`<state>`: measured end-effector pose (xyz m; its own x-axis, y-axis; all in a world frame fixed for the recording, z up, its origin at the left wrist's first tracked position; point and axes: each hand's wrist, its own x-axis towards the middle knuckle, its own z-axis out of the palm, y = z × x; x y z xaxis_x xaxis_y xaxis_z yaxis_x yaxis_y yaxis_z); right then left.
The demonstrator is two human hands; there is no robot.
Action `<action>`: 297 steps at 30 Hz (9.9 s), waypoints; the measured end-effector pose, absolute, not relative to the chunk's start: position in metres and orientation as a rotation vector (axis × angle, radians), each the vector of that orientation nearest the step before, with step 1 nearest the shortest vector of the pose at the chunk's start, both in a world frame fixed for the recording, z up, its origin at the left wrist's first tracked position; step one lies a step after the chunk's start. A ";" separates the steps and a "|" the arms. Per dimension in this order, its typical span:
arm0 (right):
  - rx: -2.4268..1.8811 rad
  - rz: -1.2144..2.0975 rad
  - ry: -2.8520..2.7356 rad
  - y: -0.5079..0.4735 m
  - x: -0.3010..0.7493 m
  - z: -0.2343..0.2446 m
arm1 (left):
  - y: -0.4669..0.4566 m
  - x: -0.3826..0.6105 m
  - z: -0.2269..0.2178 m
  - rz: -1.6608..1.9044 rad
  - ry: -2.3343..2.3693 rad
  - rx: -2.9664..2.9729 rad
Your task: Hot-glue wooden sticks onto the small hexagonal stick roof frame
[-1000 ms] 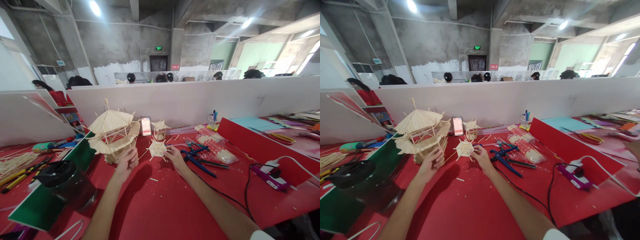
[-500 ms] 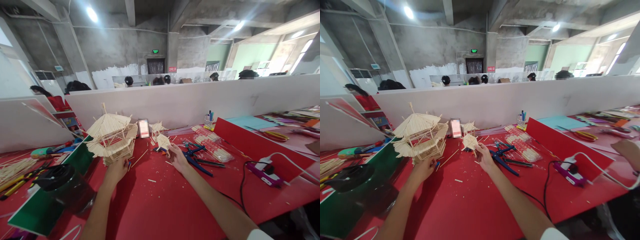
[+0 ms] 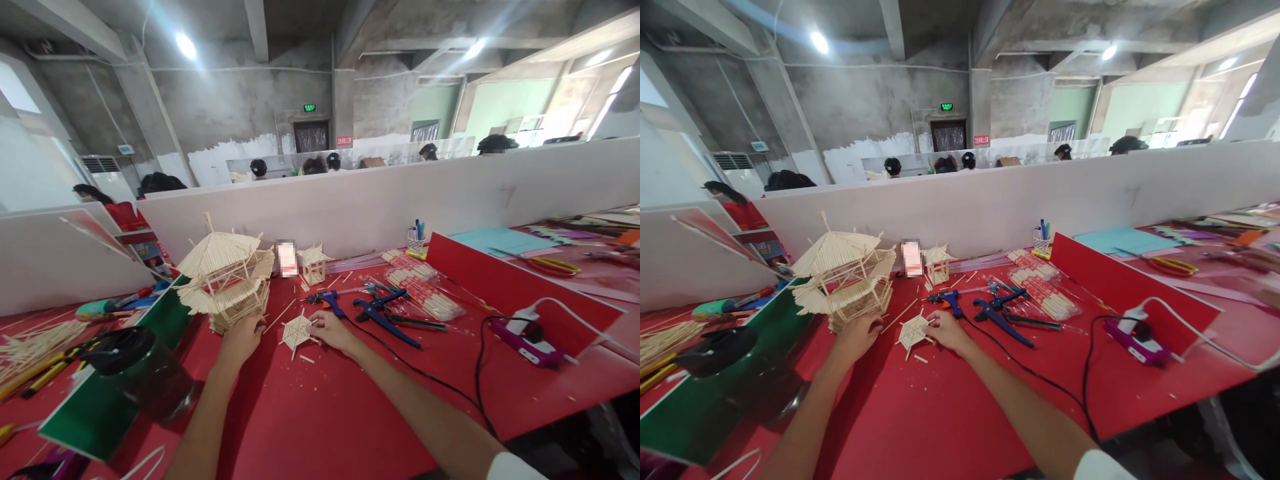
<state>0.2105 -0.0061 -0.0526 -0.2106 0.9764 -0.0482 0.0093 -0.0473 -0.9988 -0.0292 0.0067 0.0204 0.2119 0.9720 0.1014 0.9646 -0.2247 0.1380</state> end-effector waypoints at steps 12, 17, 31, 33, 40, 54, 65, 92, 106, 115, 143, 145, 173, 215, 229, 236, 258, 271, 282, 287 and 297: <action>-1.285 0.858 -1.699 -0.010 0.214 -0.042 | 0.007 -0.015 0.001 0.099 2.098 2.413; -1.211 0.570 -1.846 -0.013 0.225 -0.035 | 0.009 -0.014 -0.001 0.063 2.068 2.445; -1.095 0.314 -1.858 -0.017 0.231 -0.029 | 0.009 -0.005 0.011 0.024 2.155 2.443; -1.046 0.168 -1.899 -0.023 0.232 -0.020 | 0.007 -0.006 0.017 0.141 2.064 2.447; -1.039 0.000 -2.146 -0.041 0.223 -0.001 | -0.017 0.012 0.022 0.526 1.344 2.514; -1.077 0.316 -2.140 -0.033 0.231 -0.010 | -0.021 0.022 0.018 0.856 1.108 2.336; -1.100 0.379 -2.192 -0.035 0.230 -0.004 | -0.021 0.012 0.028 0.722 1.255 2.547; -1.106 0.355 -2.189 -0.027 0.272 0.005 | 0.001 -0.018 0.025 0.899 1.588 2.495; -1.546 0.297 -2.394 -0.041 0.221 -0.013 | 0.002 0.001 -0.001 0.583 1.539 2.312; -1.562 0.295 -2.375 -0.040 0.223 -0.014 | -0.006 0.010 0.004 0.493 1.604 2.231; -1.111 0.808 -1.704 -0.018 0.239 -0.021 | 0.003 0.000 0.009 0.942 1.081 1.445; -1.174 0.738 -1.795 -0.020 0.245 -0.017 | 0.004 -0.002 0.009 0.948 1.073 1.451; -1.314 0.221 -2.599 -0.049 0.239 0.008 | -0.003 -0.012 0.021 0.390 0.969 1.889; -0.979 0.457 -2.537 -0.032 0.248 -0.007 | 0.005 -0.016 -0.004 0.434 1.077 2.332; -0.975 0.464 -2.626 -0.031 0.250 -0.012 | 0.001 -0.032 0.007 0.213 1.045 2.359; -0.972 0.484 -2.615 -0.032 0.251 -0.011 | 0.002 -0.029 0.008 0.176 1.064 2.491; -0.907 0.558 -2.579 -0.027 0.249 -0.019 | 0.002 -0.028 0.002 0.242 1.083 2.551; -0.931 0.580 -2.494 -0.027 0.246 -0.022 | 0.004 -0.027 0.000 0.230 1.108 2.524; -1.113 0.535 -2.381 -0.029 0.238 -0.022 | 0.002 -0.024 0.002 0.260 1.126 2.486; -1.164 0.546 -2.359 -0.030 0.236 -0.020 | -0.002 -0.019 0.006 0.273 1.143 2.485; -1.156 0.528 -2.341 -0.030 0.235 -0.021 | -0.007 -0.003 0.005 0.241 1.279 2.545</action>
